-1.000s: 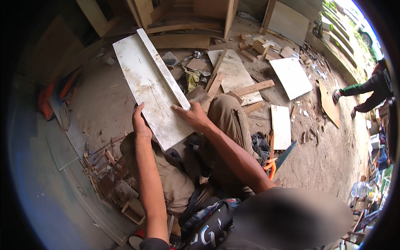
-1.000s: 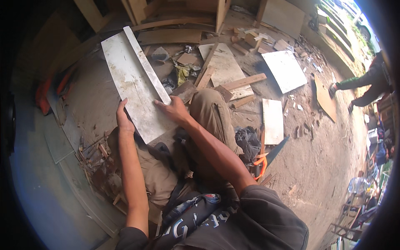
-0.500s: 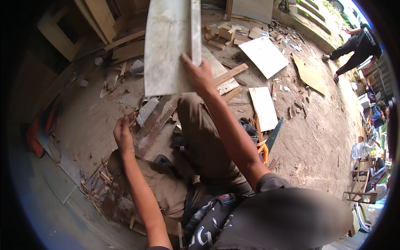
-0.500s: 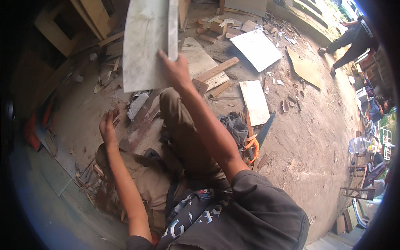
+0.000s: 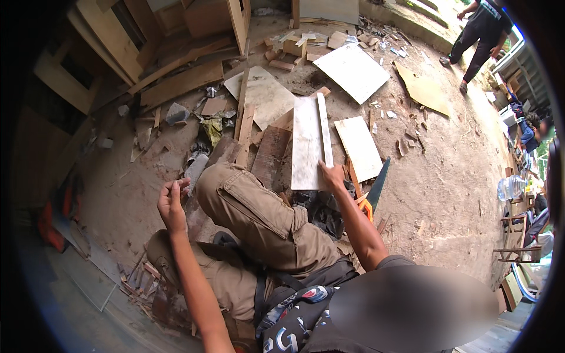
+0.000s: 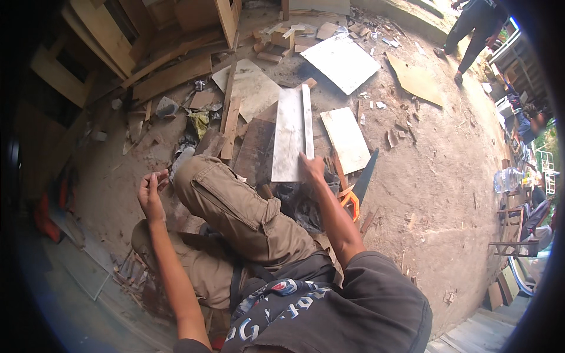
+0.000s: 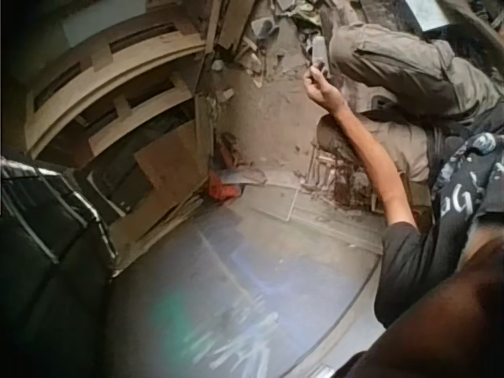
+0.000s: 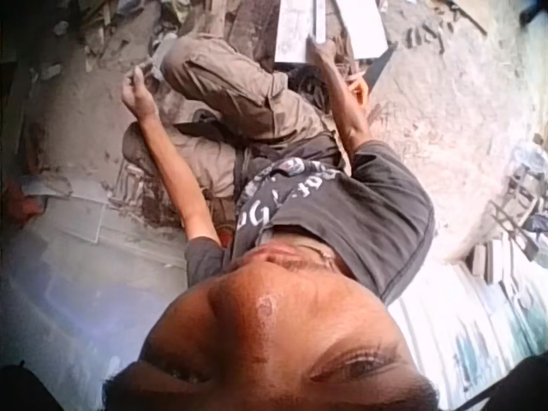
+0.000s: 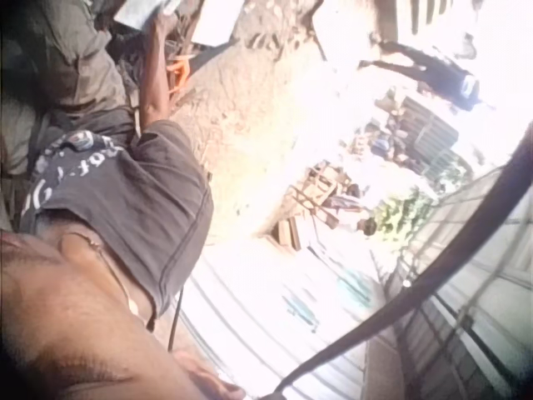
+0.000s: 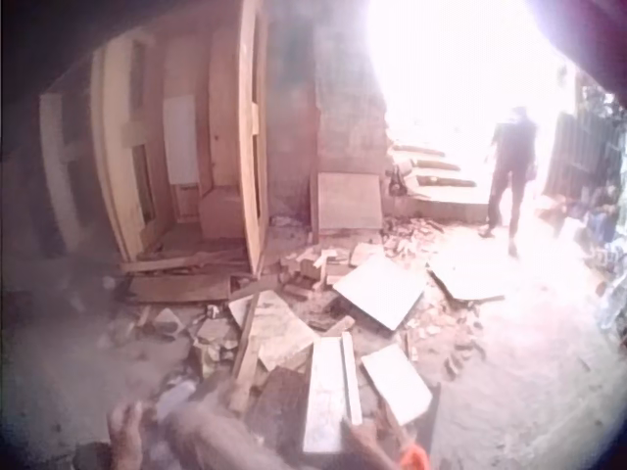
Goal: The person wipes a white rectangular board with a cloth while sitting on the floor. Then, the person picks up a thin wooden plank and uses a hammer to tap it repeatedly.
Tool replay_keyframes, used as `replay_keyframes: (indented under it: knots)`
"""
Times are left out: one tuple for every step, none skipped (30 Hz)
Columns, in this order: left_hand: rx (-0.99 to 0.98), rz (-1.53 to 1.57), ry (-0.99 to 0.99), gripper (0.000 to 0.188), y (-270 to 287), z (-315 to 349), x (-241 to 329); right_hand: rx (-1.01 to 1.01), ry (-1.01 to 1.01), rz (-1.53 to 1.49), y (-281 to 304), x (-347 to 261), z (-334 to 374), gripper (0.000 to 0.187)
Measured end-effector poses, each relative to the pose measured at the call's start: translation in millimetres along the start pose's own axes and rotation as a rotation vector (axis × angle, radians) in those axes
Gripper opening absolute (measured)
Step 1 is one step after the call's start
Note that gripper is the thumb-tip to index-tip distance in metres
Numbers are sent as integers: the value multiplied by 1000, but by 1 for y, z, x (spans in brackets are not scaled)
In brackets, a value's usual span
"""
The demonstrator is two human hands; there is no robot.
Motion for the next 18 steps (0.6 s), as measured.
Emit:
replay_keyframes:
  knots:
    - [-10, 8, 3, 24, -5, 0, 0, 35, -13, -17, -5, 29, 4, 56]
    - [-17, 23, 7, 24, -8, 0, 0, 65, -26, -35, -9, 51, 9, 58]
    - [-19, 32, 13, 24, -10, 1, 1, 51, -20, -36, -8, 62, 16, 57]
    - [-22, 42, 20, 24, -13, 1, 2, 47, -19, -61, -10, 68, 16, 58]
    - [-23, 37, 19, 24, -19, 2, 3, 50, -19, -86, -10, 74, 17, 58]
    - [-24, 32, 19, 24, -27, 3, 5, 55, -19, -111, -9, 79, 17, 59]
    - [-25, 28, 20, 24, -35, 4, 5, 81, -42, -104, -11, 84, 17, 63]
    - [-34, 19, -11, 24, -40, 2, 5, 216, 72, 28, -13, 78, 18, 66]
    - [-45, 11, -38, 24, -45, 1, 4, 351, 185, 164, -13, 71, 19, 69]
    - [-55, 4, -66, 24, -50, 0, 4, 484, 299, 301, -14, 63, 18, 73]
    - [-39, 10, -66, 23, -52, 2, 8, 422, 390, 208, -11, 41, 21, 71]
    - [-37, 15, -66, 22, -57, 2, 12, 353, 423, 116, -9, 26, 22, 69]
    - [-36, 19, -64, 22, -62, 2, 16, 282, 453, 24, -10, 13, 23, 67]
    - [-35, 25, -62, 21, -68, 0, 18, 214, 483, -67, -11, 3, 24, 65]
    - [-64, 27, -63, 21, -72, -2, 20, 172, 557, -86, -12, -7, 28, 61]
    - [-110, 12, -84, 21, -77, -5, 25, 162, 633, -102, -19, -11, 29, 59]
    - [-154, -2, -101, 21, -83, -5, 33, 118, 623, -116, -24, -16, 32, 58]
    - [-201, -17, -113, 21, -91, -5, 43, 74, 608, -128, -28, -17, 34, 57]
Point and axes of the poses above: each hand's wrist, its own z-axis away from the middle knuckle, its own y-axis out of the back of the hand, x = y × z, the point moved 1 cm from there along -z, towards the middle knuckle, and after that the axes turned 12 degrees about x, right-handed, at the moved point
